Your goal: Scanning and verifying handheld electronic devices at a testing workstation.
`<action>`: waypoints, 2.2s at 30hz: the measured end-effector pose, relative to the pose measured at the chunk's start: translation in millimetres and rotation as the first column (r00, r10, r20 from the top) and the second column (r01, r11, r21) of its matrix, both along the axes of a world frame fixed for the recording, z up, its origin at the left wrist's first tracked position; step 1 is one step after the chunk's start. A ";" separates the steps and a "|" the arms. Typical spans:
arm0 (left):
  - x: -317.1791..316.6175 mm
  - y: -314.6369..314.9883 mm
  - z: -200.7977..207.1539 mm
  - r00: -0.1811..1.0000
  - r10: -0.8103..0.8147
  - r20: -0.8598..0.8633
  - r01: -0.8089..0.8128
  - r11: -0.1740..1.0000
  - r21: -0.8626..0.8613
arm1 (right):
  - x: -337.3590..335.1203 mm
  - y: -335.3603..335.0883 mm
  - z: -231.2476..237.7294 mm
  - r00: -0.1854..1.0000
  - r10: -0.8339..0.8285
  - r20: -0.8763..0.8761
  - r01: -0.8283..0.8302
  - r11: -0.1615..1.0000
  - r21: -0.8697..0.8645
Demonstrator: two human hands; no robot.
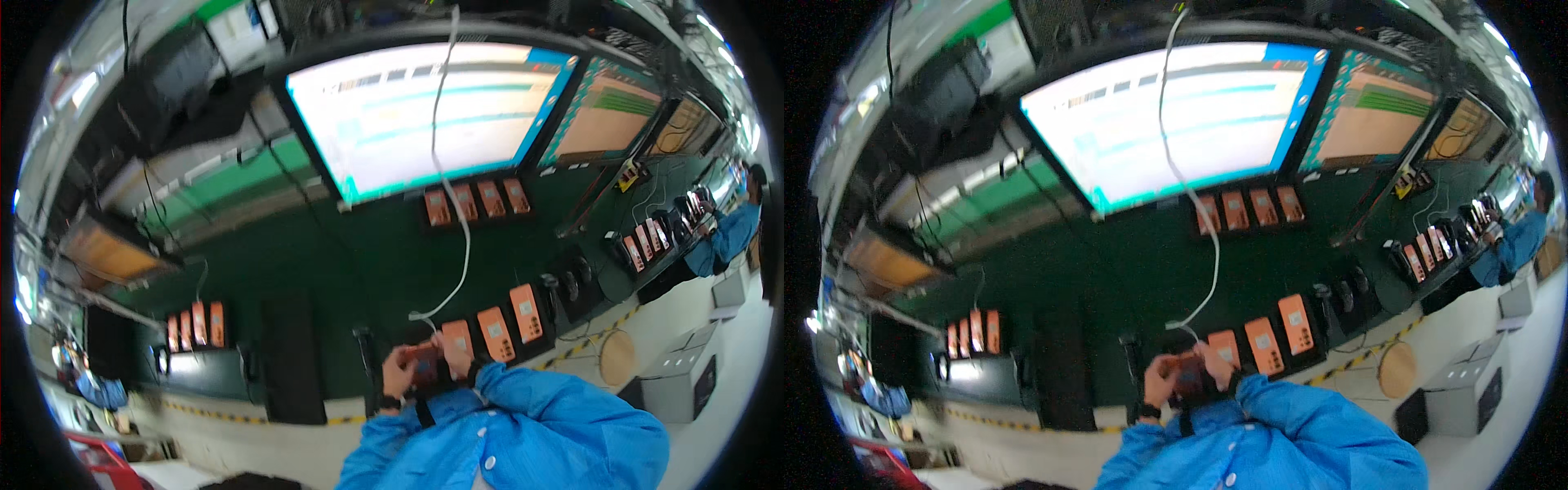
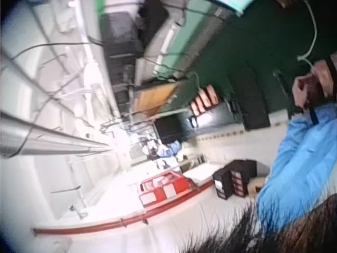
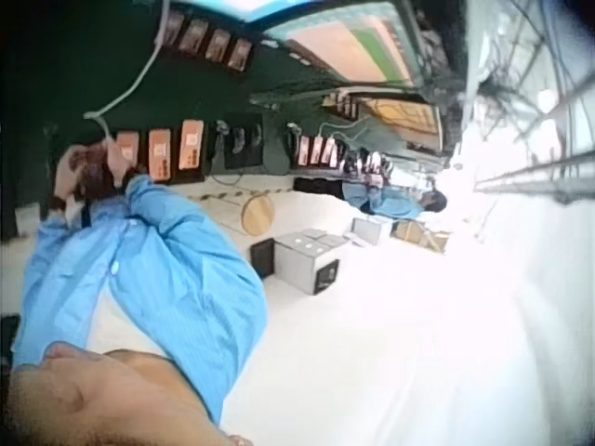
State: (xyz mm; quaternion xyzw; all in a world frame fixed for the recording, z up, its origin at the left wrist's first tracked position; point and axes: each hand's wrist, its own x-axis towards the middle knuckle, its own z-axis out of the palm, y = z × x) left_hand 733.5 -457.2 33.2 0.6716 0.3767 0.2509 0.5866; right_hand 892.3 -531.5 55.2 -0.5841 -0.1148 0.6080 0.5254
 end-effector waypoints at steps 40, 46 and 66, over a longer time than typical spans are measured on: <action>56.5 -68.7 -19.0 0.787 0.024 -0.616 0.287 0.870 0.401 | 208.9 -122.9 -42.4 0.206 -0.193 0.959 0.382 0.919 0.103; 67.2 -72.0 -31.0 0.816 0.075 -0.572 0.212 0.883 0.418 | 259.2 -80.7 -88.5 -0.346 0.196 0.917 0.144 0.977 -0.155; 98.1 -76.2 -26.3 0.743 0.199 -0.639 0.014 0.950 0.312 | 258.7 -153.4 -47.4 -0.063 -0.243 0.968 0.508 0.827 0.241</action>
